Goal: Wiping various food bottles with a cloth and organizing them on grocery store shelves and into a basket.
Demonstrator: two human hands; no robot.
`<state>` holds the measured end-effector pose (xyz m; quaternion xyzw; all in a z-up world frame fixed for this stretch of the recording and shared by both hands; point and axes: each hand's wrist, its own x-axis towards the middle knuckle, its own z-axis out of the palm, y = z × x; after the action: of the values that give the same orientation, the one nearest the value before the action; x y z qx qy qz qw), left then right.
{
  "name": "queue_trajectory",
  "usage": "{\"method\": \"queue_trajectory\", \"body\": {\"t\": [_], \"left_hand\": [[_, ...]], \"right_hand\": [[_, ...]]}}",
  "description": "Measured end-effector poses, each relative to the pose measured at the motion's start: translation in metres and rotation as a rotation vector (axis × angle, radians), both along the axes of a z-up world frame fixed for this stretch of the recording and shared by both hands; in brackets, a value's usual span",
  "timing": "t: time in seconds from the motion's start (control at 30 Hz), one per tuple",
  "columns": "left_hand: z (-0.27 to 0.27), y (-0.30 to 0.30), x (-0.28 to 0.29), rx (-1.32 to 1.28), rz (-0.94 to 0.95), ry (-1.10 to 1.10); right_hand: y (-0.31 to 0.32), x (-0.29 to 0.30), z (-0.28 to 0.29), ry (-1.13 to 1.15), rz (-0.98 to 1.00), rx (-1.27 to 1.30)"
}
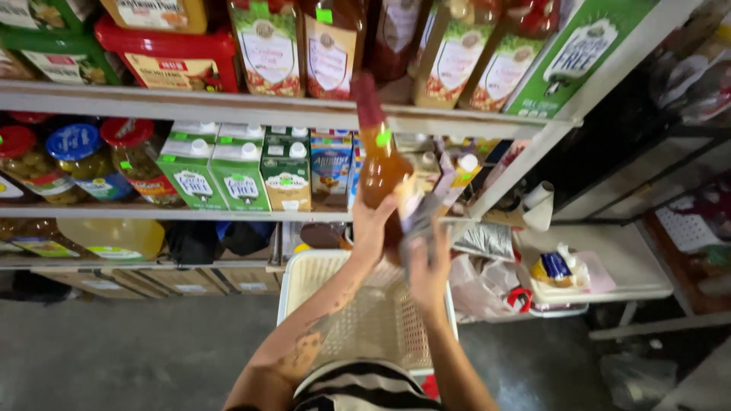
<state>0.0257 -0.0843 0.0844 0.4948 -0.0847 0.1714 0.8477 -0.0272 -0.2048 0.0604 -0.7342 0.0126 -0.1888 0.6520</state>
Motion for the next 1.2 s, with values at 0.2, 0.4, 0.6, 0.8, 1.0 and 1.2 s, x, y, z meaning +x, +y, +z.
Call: {"method": "queue_trajectory", "body": {"t": [0.2,0.4,0.6,0.8,1.0,1.2], "left_hand": [[-0.054,0.016,0.013,0.005,-0.14,0.14],[-0.037,0.031,0.026,-0.117,-0.267,-0.078],[-0.003,0.024,0.028,-0.181,-0.323,-0.17],[-0.015,0.016,0.016,-0.055,-0.192,-0.125],[0.017,0.033,-0.001,0.005,-0.26,-0.205],[0.089,0.045,0.006,0.237,-0.22,-0.37]], "right_hand": [[0.004,0.033,-0.003,-0.051,-0.095,-0.401],[-0.007,0.045,-0.041,0.196,0.434,0.84],[0.024,0.017,0.018,0.12,0.564,1.179],[-0.028,0.03,-0.033,0.029,0.281,0.907],[-0.042,0.007,0.058,-0.333,0.155,-0.375],[-0.004,0.017,0.116,-0.043,0.09,-0.632]]}}
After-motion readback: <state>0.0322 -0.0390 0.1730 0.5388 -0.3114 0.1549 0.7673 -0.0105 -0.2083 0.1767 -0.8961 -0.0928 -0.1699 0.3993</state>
